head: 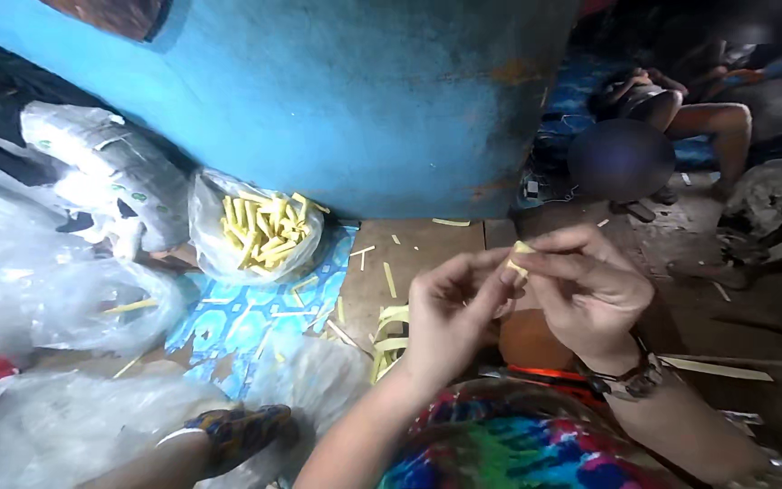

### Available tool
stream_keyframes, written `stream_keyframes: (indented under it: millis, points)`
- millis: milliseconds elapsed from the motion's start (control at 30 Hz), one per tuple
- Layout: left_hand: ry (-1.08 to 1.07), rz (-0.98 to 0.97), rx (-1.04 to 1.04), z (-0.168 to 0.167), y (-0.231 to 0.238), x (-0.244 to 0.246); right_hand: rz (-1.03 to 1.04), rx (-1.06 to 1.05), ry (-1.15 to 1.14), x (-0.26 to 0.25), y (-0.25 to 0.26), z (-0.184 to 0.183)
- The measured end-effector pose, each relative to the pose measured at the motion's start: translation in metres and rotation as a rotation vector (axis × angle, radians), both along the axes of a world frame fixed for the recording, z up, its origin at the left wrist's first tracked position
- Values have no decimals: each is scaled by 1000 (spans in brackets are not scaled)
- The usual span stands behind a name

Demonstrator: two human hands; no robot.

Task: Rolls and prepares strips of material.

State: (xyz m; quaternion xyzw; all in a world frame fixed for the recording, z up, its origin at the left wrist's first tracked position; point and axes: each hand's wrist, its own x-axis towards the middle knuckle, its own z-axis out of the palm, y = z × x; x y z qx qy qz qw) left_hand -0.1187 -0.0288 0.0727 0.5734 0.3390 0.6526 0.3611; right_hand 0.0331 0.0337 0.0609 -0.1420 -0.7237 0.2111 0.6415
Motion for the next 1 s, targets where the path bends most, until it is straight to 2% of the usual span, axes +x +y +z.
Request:
stream_keyframes:
  millis: [100,167,233,300,367,433,567,633,700,800,867,1000]
  points:
    - [48,96,36,-9,-1,3,40,-86,-55,8,-4,-4]
    - [112,130,62,-15,-2,3,-24,-109,-75,9,-6,-7]
    - [290,178,92,-17,-5,1,-84,-100,-95,10,-8,-10]
    - [423,243,116,-17,-8,0,-58,-123,-79,11,-9,-13]
    - [386,268,105,-18,-9,0,76,-229,-49,11,-13,-14]
    - [261,249,42,-20,-6,0,151,-294,-21,9,-16,-16]
    - [51,102,-212,-27,-4,-6,30,-93,16,4,-13,-22]
    - [-21,1,-269,-24,-11,-8,-29,-8,-13,4,-10,-25]
    - [-8,18,-243,-24,-15,-6,-18,-27,-35,3,-11,-27]
    - [106,105,-163,-30,-14,-11,122,-249,-106,6,-8,-24]
    - [142,121,-144,-34,-12,-15,142,-391,-154,5,-6,-21]
    - [155,151,-144,-42,-9,-19,70,-394,-211,2,-7,-26]
